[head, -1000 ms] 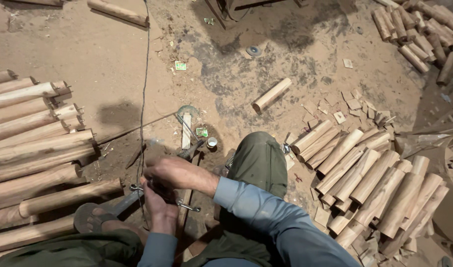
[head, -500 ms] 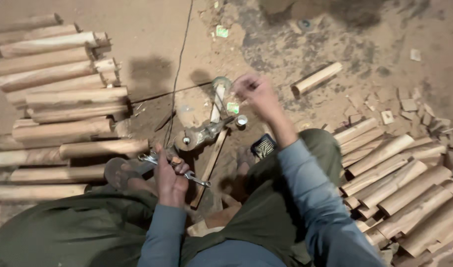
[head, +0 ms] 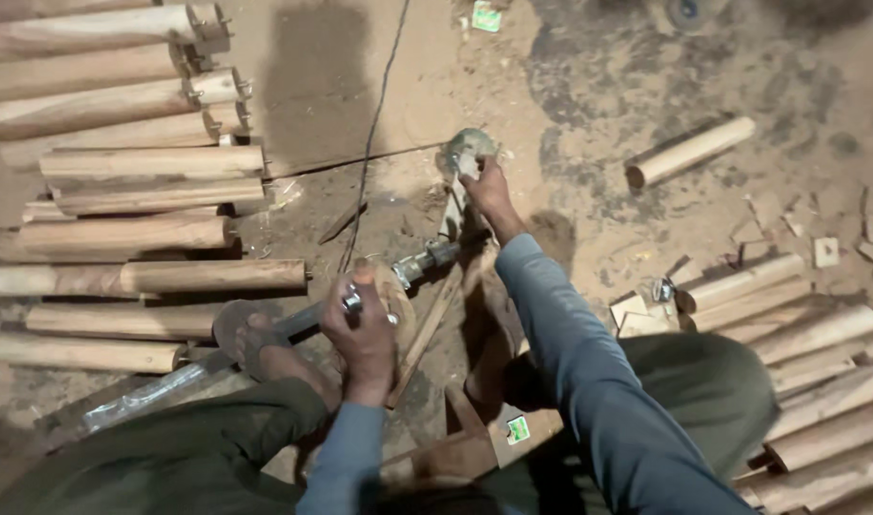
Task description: The person sits on the floor and assembles wooden cylindrical parts using a metal jig and wrenches. They insert a wooden piece into the jig, tighten it with a wrench, and then remove the finished part to place it aside.
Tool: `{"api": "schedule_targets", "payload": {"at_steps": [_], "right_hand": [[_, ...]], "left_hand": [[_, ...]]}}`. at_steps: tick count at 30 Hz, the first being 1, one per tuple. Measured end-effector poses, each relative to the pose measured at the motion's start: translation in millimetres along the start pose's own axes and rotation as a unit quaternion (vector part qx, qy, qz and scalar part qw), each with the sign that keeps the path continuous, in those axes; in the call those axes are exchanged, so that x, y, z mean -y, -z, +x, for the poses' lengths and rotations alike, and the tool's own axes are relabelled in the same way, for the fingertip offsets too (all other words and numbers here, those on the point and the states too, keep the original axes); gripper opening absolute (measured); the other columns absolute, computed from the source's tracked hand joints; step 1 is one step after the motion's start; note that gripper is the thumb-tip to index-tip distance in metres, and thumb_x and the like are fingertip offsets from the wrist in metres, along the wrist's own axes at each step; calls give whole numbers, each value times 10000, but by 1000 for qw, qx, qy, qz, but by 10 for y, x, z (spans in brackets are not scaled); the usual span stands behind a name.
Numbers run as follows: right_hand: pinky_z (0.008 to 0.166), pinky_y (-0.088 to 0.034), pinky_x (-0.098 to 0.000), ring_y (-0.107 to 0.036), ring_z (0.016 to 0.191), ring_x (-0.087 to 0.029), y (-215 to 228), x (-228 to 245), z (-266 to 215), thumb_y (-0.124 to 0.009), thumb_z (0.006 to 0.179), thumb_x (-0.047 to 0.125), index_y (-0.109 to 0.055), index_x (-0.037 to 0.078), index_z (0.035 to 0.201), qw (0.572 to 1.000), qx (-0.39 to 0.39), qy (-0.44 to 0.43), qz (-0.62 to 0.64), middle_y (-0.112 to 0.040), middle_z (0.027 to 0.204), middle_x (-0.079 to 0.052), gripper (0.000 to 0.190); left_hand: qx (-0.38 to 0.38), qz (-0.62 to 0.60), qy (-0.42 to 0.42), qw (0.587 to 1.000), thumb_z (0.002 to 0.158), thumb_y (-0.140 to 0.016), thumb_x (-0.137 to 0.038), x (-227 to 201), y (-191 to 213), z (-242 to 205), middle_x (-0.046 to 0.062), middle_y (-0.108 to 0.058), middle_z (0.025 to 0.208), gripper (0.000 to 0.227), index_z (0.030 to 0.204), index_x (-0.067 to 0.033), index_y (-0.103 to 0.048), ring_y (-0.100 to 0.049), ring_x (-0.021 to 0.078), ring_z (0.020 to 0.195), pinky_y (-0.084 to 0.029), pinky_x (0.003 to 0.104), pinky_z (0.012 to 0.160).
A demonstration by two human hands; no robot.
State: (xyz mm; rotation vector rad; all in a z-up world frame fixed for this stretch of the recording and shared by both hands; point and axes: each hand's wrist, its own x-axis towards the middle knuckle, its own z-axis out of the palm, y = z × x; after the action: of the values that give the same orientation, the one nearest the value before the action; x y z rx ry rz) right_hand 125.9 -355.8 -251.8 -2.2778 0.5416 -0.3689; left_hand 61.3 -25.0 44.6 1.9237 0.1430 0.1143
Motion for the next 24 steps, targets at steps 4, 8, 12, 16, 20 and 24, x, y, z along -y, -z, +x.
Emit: {"api": "schedule_targets", "payload": {"at_steps": [4,8,12,16,20,24], "right_hand": [[612,-513,-366,-616,720,-205,-505,19,458,-772,853,281,-561,-8,1166,976,33,-148,155,-662,826,-126,475],[573,-507,-348,-565,649,-171,-544,12,362,-655,978,442,-648,-19,1004,922,99,-324,187,-621,759,-73,462],[583,-452,-313,-528,669,-133,-456,163,514,-592,1045,451,-647,10,950,964,52,-185,186,-613,768,-33,455],[556,-373,-304,-446,614,-131,-246,331,120,-545,1064,432,-608,43,887,940,-40,-210,265,-513,691,0,432],[604,-421,-293,-464,673,-78,735,515,-926,-459,1101,366,-555,114,842,928,-107,-178,310,-486,739,46,373],[743,-546,-369,-702,771,-247,1272,513,-2166,-584,1020,364,-718,-19,1011,972,135,-194,-7,-737,862,-162,406]], "left_hand": [[10,-50,-16,999,988,-600,-118,-46,-22,51,140,-537,736,171,874,5,-560,-511,216,647,-412,389,596],[54,-45,16,997,974,-612,-106,21,4,32,116,-491,667,212,798,-21,-530,-489,198,600,-393,395,565],[61,-54,-12,997,894,-617,-74,-49,-3,27,123,-489,672,179,764,-28,-503,-513,218,573,-389,401,532],[57,-28,-126,990,914,-632,-35,-112,91,34,171,-474,721,190,803,-4,-481,-522,340,682,-399,454,620],[30,-14,-127,991,895,-618,-3,-96,-12,120,198,-527,760,112,833,15,-527,-534,406,725,-424,494,661],[56,-46,-31,997,938,-648,-49,-21,-11,82,184,-564,692,165,810,23,-571,-583,381,632,-402,504,618]]}}
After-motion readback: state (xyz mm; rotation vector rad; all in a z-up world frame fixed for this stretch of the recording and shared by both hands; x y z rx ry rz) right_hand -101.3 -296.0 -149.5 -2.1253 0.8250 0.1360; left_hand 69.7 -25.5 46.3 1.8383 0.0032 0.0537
